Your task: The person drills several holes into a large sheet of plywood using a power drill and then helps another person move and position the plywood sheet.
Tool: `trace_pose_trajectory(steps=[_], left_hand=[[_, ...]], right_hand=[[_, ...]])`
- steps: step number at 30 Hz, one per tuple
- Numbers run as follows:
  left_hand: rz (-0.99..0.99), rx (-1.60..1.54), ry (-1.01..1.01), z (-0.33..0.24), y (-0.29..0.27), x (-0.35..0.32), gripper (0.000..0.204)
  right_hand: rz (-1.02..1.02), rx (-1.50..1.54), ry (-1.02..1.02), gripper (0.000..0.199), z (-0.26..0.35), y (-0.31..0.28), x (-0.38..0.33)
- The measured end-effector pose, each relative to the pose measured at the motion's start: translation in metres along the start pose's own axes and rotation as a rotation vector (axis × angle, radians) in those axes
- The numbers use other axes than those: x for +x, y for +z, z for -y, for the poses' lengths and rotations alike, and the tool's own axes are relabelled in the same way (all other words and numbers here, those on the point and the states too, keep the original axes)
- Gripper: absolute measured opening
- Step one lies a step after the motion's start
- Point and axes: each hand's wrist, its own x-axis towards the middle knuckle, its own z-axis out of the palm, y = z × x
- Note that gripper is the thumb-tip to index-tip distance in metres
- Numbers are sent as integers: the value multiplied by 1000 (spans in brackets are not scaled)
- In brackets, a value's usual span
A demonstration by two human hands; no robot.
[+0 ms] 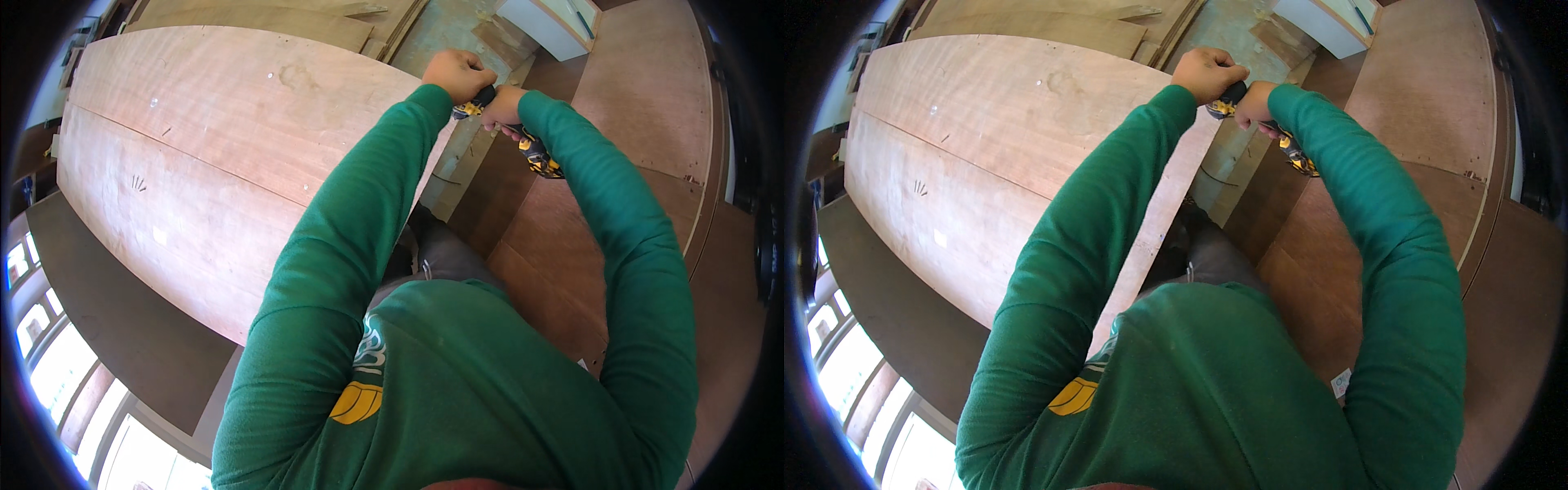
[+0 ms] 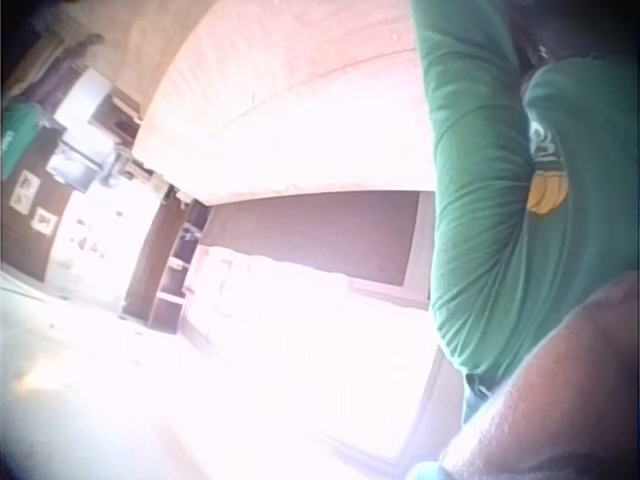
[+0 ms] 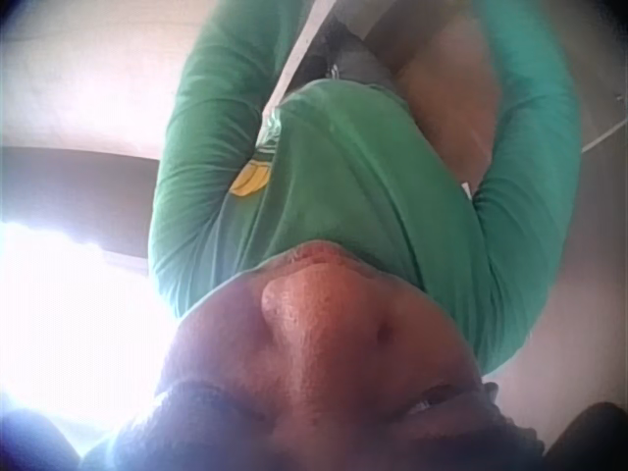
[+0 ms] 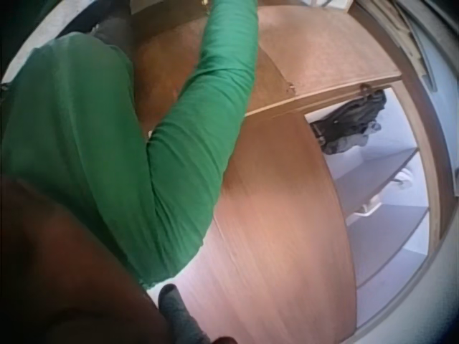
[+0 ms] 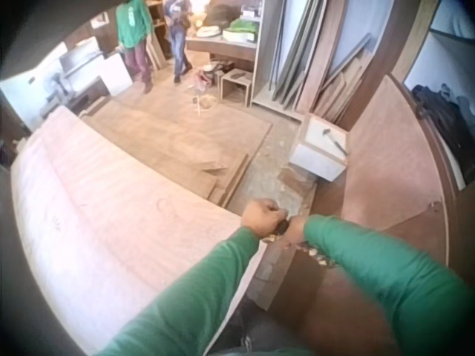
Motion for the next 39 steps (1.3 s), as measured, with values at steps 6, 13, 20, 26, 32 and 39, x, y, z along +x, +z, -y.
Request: trace_pose_trajectory(steps=[6, 13, 20, 26, 32, 39], left_hand=[[-140, 38, -12, 0, 8, -5, 39], [-173, -44, -107, -2, 6, -12, 38], [-133, -10, -74, -7, 5, -10, 35], [-126, 1, -77, -10, 5, -11, 36], [-110, 3, -76, -9, 4, -9, 36], [-108, 10, -33, -7, 2, -3, 37]], right_hand=[[23, -95, -36, 19, -6, -5, 10], [-16, -200, -18, 18, 3, -9, 7], [-16, -140, -15, 20, 1, -7, 3], [-4, -157, -15, 19, -5, -7, 8], [-4, -134, -10, 18, -2, -7, 2], [6, -78, -3, 17, 0, -10, -1]])
